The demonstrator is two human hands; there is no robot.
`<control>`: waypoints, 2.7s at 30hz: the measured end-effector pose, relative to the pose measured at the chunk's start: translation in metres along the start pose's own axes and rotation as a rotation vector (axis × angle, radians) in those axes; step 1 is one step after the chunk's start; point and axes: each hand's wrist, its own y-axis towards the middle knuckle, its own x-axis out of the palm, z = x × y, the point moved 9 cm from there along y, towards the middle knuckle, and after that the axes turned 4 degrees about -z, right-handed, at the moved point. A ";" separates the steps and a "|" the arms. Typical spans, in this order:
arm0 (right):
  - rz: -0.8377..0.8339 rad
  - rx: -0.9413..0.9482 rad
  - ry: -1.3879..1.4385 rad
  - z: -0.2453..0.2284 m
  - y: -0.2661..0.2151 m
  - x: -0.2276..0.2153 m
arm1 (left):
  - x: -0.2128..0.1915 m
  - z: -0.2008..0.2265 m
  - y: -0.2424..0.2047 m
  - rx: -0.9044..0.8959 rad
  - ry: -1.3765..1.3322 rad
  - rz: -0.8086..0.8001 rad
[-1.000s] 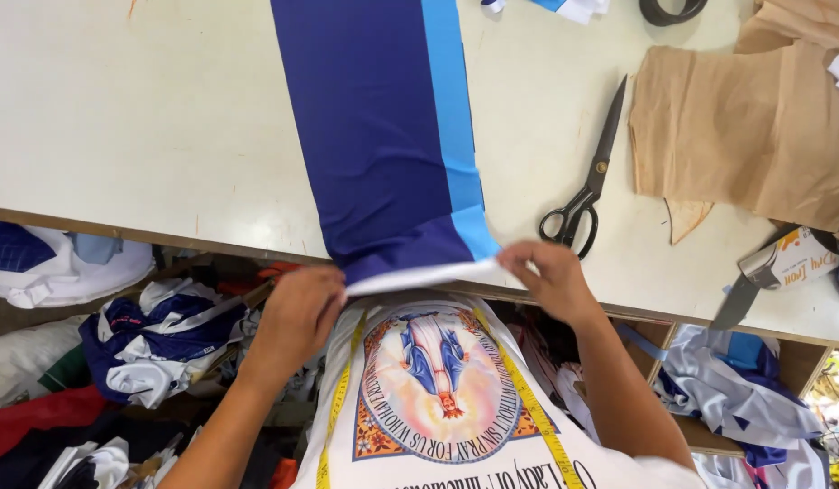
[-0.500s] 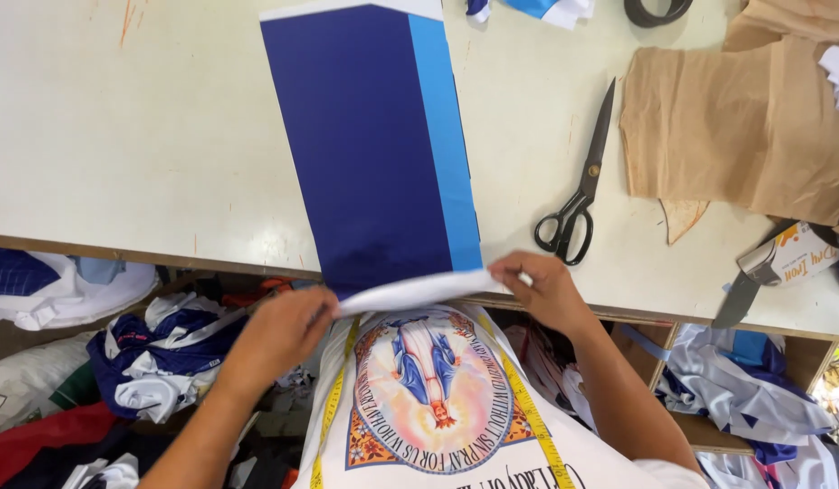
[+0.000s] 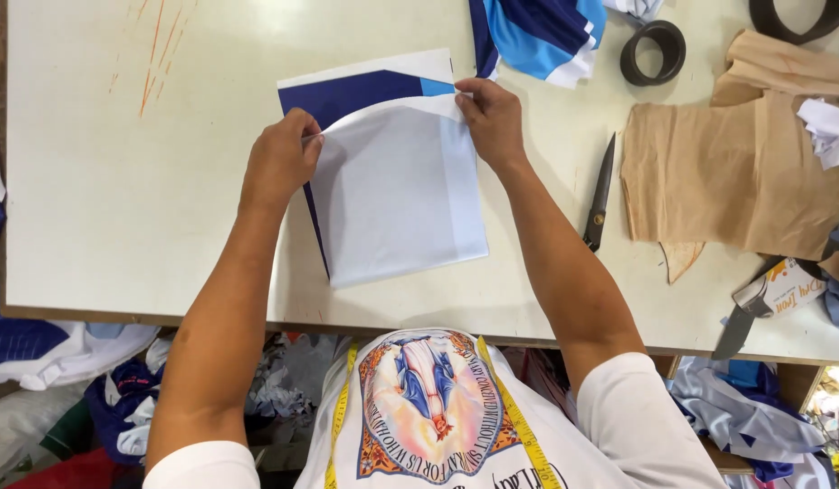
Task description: The person uses shears to cut a blue and light blue striped fabric on a white table, then folds the cut pieces and aligns them with a white fabric piece. The person handles the fabric and shears throughout the clip.
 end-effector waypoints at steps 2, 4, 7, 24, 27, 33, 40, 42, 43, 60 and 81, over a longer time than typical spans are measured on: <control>0.016 0.085 0.048 0.012 0.018 0.008 | -0.005 -0.004 0.015 -0.075 -0.066 -0.005; 0.008 0.108 0.035 0.011 0.024 0.012 | -0.009 -0.005 0.017 -0.087 -0.092 -0.037; -0.010 0.094 -0.013 0.001 0.030 0.011 | -0.022 0.002 0.011 -0.092 -0.182 -0.073; 0.000 -0.010 -0.139 0.008 0.090 0.035 | -0.026 -0.046 0.071 -0.227 -0.252 0.051; 0.012 -0.007 -0.136 0.009 0.090 0.035 | -0.025 -0.046 0.073 -0.243 -0.196 0.051; 0.022 -0.034 -0.106 -0.004 0.074 0.023 | -0.016 -0.050 0.077 -0.151 -0.087 0.082; -0.026 -0.559 -0.515 -0.027 -0.067 0.092 | -0.039 -0.005 0.054 -0.051 -0.112 0.146; -0.092 -0.558 -0.538 -0.023 -0.107 0.110 | -0.034 -0.006 0.046 0.013 -0.075 0.176; -0.143 -0.510 -0.555 -0.020 -0.119 0.112 | -0.032 0.001 0.039 0.088 -0.010 0.211; -0.230 -0.381 -0.605 0.004 -0.161 0.110 | 0.001 -0.019 0.016 0.217 0.308 0.345; -0.011 -0.167 -0.564 0.060 -0.308 0.004 | 0.147 0.126 -0.003 0.577 0.492 0.281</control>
